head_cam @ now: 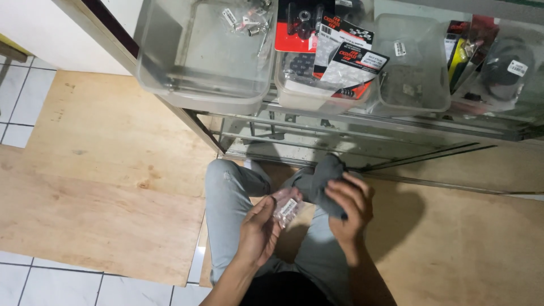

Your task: The person picks out motorcycle parts from a display case.

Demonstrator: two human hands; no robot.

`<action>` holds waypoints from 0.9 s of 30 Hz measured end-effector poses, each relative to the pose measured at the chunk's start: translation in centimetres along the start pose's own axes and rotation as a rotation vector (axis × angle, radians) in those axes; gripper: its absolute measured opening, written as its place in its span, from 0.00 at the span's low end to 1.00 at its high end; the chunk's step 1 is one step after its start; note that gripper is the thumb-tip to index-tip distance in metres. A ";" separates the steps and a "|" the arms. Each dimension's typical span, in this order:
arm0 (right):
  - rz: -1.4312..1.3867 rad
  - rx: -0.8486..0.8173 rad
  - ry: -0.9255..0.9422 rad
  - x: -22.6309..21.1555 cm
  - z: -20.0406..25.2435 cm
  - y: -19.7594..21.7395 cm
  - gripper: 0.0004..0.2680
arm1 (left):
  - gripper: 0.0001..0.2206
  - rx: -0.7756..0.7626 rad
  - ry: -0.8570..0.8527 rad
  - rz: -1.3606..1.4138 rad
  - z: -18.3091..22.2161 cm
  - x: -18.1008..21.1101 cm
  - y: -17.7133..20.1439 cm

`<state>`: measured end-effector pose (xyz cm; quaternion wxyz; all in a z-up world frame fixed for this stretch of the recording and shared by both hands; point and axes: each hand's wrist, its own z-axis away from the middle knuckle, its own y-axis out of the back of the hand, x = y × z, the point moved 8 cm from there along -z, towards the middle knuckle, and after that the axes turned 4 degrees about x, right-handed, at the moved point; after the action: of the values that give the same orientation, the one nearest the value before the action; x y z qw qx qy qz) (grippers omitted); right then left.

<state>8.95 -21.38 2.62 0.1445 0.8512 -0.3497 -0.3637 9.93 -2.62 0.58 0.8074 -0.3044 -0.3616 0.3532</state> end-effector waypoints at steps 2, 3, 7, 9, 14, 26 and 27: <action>-0.035 -0.021 0.119 -3.8 0.1 0.3 0.08 | 0.18 -0.051 -0.034 0.032 -1.0 -0.7 1.7; -0.064 -0.034 0.232 -6.2 0.3 0.4 0.09 | 0.18 -0.107 -0.061 0.056 -1.5 -1.0 2.3; -0.044 -0.075 0.381 -6.1 2.7 -0.6 0.08 | 0.14 -0.184 -0.049 0.048 -2.0 -3.1 5.0; 0.036 -0.102 0.259 -2.7 3.0 -1.2 0.10 | 0.16 -0.219 -0.079 0.126 -2.4 -2.9 5.4; 0.052 -0.020 0.070 -0.9 0.9 0.6 0.08 | 0.18 -0.016 -0.010 -0.014 0.0 0.7 -0.2; 0.026 -0.044 0.061 -0.7 0.9 0.2 0.07 | 0.17 -0.062 -0.011 -0.038 -0.1 -0.6 0.9; 0.015 -0.053 0.003 -0.6 0.4 0.6 0.08 | 0.18 -0.062 -0.025 -0.046 0.0 -0.3 0.5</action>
<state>8.07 -21.39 2.91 0.1703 0.8449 -0.3462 -0.3706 9.56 -2.56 0.10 0.8010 -0.3163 -0.3894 0.3267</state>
